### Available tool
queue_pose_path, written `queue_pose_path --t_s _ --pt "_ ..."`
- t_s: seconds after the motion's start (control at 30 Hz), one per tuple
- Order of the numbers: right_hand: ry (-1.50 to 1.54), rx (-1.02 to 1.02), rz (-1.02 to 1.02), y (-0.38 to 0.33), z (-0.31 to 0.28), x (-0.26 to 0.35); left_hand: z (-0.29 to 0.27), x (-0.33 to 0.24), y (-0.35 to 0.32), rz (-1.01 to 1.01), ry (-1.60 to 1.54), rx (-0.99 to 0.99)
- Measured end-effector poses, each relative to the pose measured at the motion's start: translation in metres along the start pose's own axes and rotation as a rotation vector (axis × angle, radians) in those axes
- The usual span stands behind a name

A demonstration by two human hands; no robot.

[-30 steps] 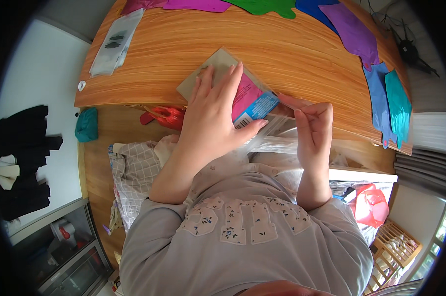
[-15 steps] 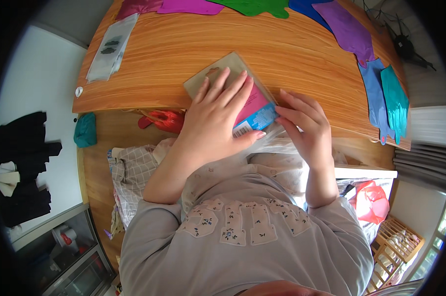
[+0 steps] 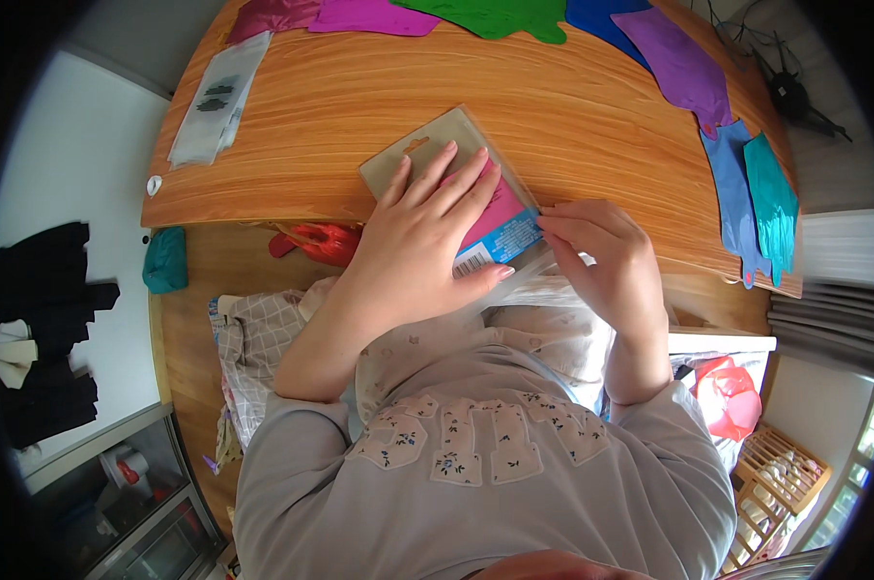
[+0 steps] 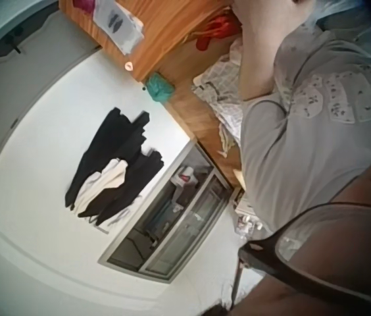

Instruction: The person folds foil balloons by hand, places them onto a cardboard insert, and slides them into a plastic package. The person then retrieves straws and sorts and folds foil balloons on the table.

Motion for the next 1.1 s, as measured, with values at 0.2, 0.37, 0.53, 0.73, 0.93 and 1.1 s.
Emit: queue_pose_path --t_s 0.2,0.37,0.53,0.73,0.93,1.1 --pt "0.012 0.028 -0.013 0.006 0.005 -0.002 -0.001 0.0 0.0 0.015 -0.002 0.02" --pt "0.077 0.114 -0.082 0.008 0.0 -0.005 -0.001 0.007 0.0 -0.011 -0.053 0.059" --pt "0.064 0.142 -0.168 0.013 0.007 -0.008 -0.003 0.011 0.002 0.026 -0.083 0.087" --pt "0.094 0.121 -0.2 0.016 0.008 -0.009 -0.004 0.014 0.007 0.06 -0.096 0.136" --pt "0.061 0.107 -0.216 0.016 0.013 -0.005 -0.001 0.017 0.008 0.086 -0.097 0.159" --pt "0.082 0.051 -0.188 0.016 0.009 -0.002 -0.027 0.023 0.007 0.139 -0.072 -0.057"
Point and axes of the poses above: each hand's wrist, its own y-axis towards the middle knuckle, its own z-axis out of the palm, x = y × z, the point moved 6 cm from there along y, towards the middle knuckle, and after that the axes turned 4 degrees about -x, right-handed, at the moved point
